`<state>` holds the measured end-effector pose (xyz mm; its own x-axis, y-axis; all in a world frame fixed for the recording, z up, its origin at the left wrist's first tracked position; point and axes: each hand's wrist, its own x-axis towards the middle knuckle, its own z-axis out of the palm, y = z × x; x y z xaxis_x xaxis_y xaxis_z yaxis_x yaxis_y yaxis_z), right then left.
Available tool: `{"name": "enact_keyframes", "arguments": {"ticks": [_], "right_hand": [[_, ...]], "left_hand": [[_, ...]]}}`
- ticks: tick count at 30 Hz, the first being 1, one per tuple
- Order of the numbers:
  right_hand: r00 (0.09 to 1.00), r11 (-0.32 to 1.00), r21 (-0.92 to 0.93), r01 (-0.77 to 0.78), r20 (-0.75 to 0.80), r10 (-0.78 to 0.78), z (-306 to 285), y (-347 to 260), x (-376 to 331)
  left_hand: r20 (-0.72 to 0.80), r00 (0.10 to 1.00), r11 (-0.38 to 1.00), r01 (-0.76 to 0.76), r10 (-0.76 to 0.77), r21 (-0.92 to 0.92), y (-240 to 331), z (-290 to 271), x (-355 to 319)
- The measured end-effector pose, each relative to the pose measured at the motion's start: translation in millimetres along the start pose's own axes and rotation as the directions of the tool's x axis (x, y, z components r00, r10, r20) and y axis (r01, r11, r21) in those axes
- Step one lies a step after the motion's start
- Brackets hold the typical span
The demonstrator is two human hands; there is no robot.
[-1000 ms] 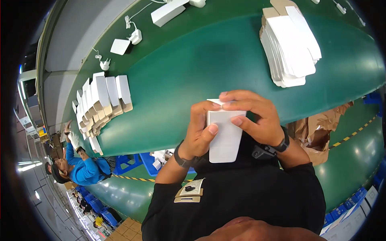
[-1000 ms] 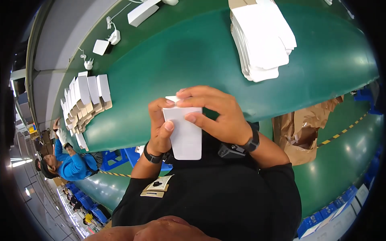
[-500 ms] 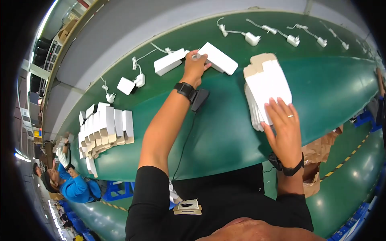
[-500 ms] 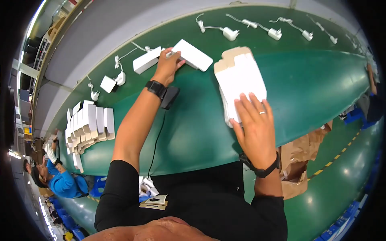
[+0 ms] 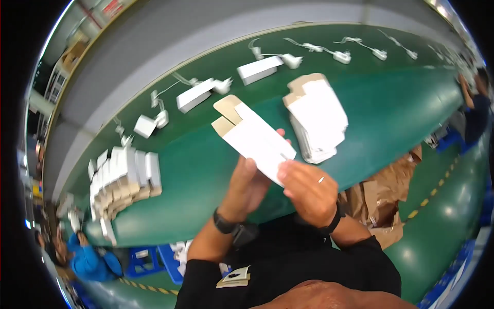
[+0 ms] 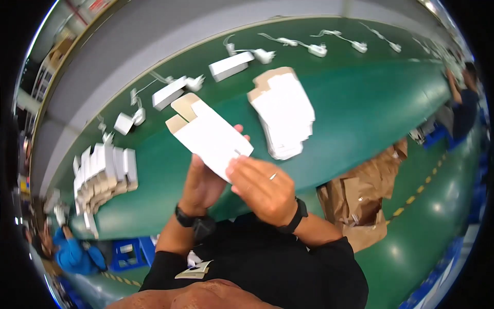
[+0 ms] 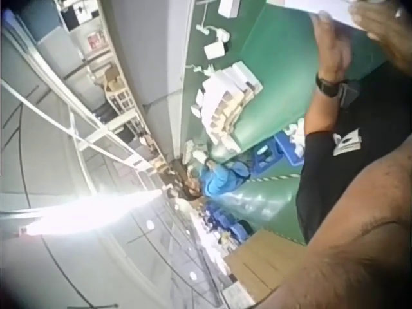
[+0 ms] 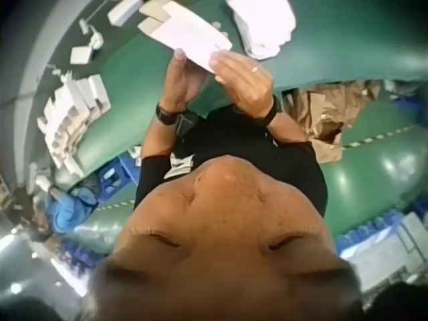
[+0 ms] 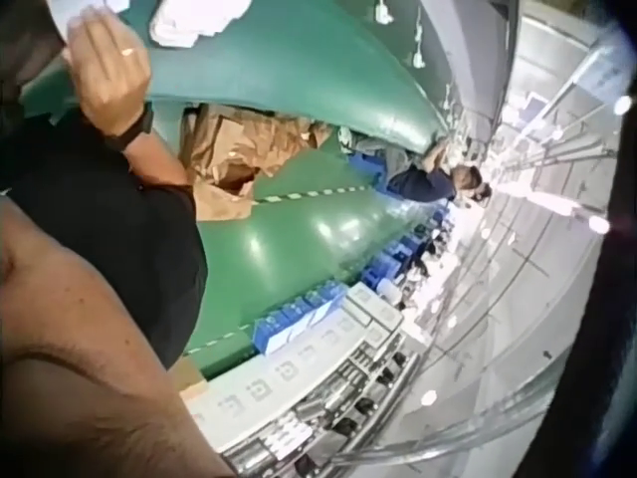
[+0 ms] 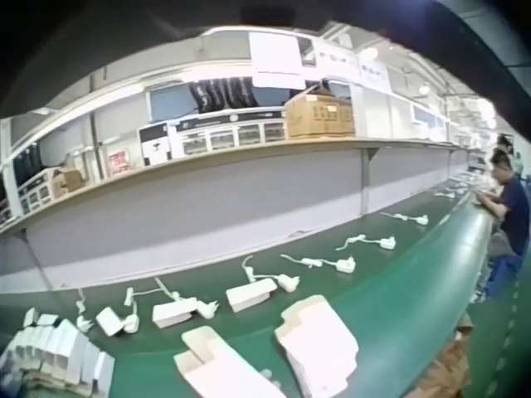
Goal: Fold and assemble small white cardboard boxes at a production line workstation.
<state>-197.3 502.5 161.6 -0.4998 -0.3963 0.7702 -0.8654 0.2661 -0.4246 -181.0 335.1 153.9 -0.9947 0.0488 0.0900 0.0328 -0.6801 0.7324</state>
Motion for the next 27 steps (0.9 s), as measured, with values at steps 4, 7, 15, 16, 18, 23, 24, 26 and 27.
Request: {"name": "enact_keyframes", "arguments": {"ticks": [4,7,15,16,18,23,24,26,27], "right_hand": [[0.984,0.975,0.219,-0.027,0.177,-0.013,21,-24,-2],[0.961,0.912,0.372,-0.174,0.265,0.076,21,-14,-7],[0.428,0.791,0.162,-0.590,0.893,0.136,-28,20,37],[0.303,0.813,0.136,-0.567,0.951,0.053,-31,20,38],[0.446,0.792,0.201,-0.577,0.890,0.099,-28,15,33],[0.807,0.632,0.517,-0.577,0.477,0.347,-10,-6,-9],[0.848,0.580,0.621,-0.526,0.336,0.409,-5,-8,-13],[0.838,0.537,0.645,-0.544,0.390,0.380,-2,-3,-23],[0.829,0.488,0.670,-0.560,0.450,0.333,0,0,-28]], "left_hand": [[-0.043,0.994,0.995,-0.101,0.101,0.001,-3,-24,-26],[-0.008,0.993,0.944,-0.110,0.118,0.313,0,-46,-55],[0.139,0.976,0.921,0.107,-0.170,0.374,5,-23,-103],[0.073,0.978,0.900,0.152,-0.198,0.408,7,-22,-103],[-0.064,0.969,0.852,0.242,-0.240,0.464,12,-20,-102],[-0.160,0.986,0.896,0.032,0.043,0.443,0,1,-104],[-0.112,0.993,0.891,0.023,0.031,0.453,-1,-1,-104],[-0.032,0.999,0.882,0.011,0.005,0.471,-5,-7,-104],[-0.043,0.999,0.883,0.028,-0.009,0.469,-10,-13,-103]]}}
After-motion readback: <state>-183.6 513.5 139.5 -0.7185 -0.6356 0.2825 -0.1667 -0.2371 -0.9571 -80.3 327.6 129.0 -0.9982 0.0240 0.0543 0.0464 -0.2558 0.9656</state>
